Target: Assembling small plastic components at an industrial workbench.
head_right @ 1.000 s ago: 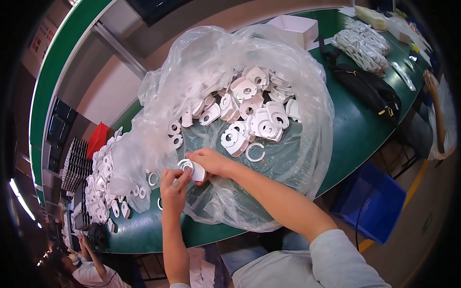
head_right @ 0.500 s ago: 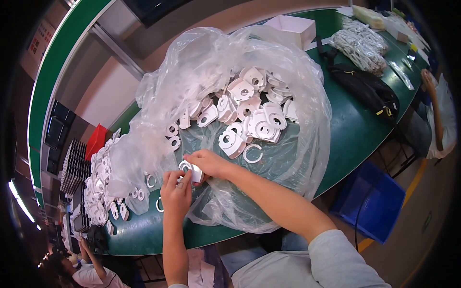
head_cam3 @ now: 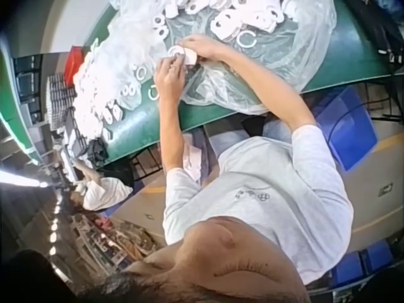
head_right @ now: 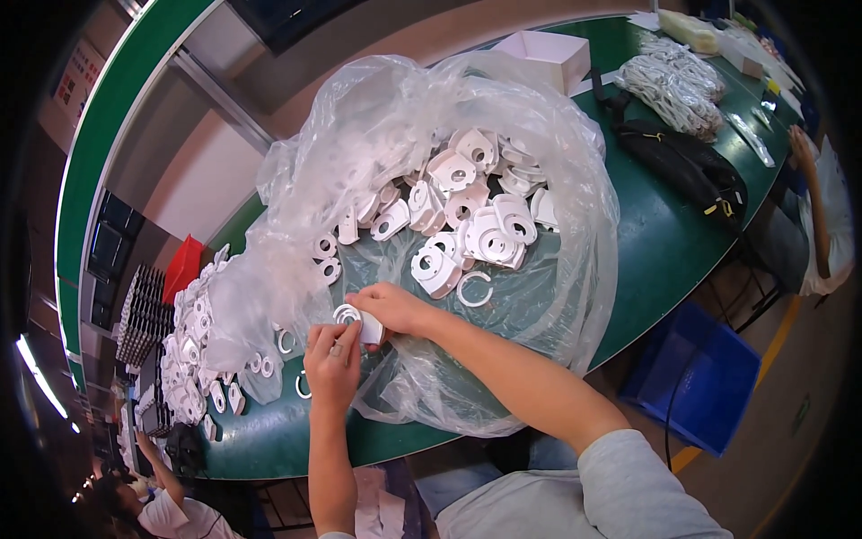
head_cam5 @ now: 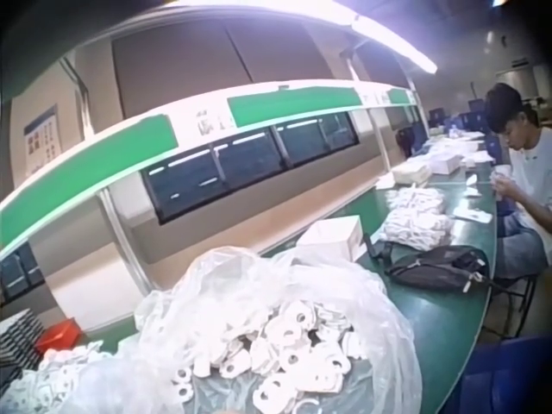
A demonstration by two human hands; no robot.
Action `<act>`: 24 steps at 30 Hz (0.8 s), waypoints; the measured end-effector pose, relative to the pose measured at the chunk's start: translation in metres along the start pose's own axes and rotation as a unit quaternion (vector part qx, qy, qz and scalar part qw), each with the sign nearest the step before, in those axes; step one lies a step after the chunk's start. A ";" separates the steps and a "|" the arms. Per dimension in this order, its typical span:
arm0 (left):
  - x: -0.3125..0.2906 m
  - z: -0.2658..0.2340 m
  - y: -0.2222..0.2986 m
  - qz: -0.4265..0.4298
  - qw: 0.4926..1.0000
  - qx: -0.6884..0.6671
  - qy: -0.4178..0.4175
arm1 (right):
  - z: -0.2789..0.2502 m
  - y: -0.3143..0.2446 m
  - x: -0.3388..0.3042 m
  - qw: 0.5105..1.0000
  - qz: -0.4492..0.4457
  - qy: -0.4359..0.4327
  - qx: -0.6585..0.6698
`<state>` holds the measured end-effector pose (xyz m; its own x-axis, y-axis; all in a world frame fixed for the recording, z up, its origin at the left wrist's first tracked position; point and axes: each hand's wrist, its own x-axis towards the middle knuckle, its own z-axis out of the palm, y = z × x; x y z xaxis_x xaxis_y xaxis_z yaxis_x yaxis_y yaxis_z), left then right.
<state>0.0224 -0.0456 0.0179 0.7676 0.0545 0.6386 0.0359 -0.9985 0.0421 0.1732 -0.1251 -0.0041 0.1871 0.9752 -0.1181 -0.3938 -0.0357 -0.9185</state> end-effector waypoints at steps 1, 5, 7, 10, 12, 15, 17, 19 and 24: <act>0.000 0.000 0.000 0.001 1.000 0.000 0.000 | 0.000 0.002 0.001 1.000 -0.001 0.000 0.000; -0.001 0.000 -0.002 -0.012 1.000 -0.026 -0.006 | -0.001 0.007 0.004 1.000 -0.012 -0.007 0.013; 0.000 -0.001 0.000 -0.014 0.999 -0.030 -0.016 | -0.002 0.006 0.003 1.000 -0.010 -0.004 0.007; 0.002 0.000 0.007 -0.010 0.999 0.003 -0.038 | -0.002 0.004 0.001 1.000 -0.014 0.000 -0.011; 0.001 0.004 0.010 -0.004 0.998 0.037 -0.053 | 0.000 0.002 0.001 0.999 -0.036 0.021 -0.019; 0.004 0.005 0.014 0.007 0.997 0.042 -0.058 | -0.001 0.005 0.002 0.996 -0.063 0.050 -0.029; 0.003 0.005 0.013 0.006 0.997 0.042 -0.058 | 0.000 0.004 0.001 0.997 -0.049 0.050 -0.026; 0.002 0.005 0.012 0.005 0.997 0.042 -0.057 | -0.001 0.005 0.003 0.998 -0.035 0.051 -0.024; -0.002 0.007 0.003 -0.064 0.995 -0.074 -0.011 | -0.006 0.017 0.012 0.991 -0.101 0.089 -0.022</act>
<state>0.0257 -0.0489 0.0119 0.7767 0.1794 0.6037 0.0405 -0.9708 0.2364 0.1741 -0.1156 -0.0237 0.4153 0.9096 0.0095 -0.2923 0.1433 -0.9455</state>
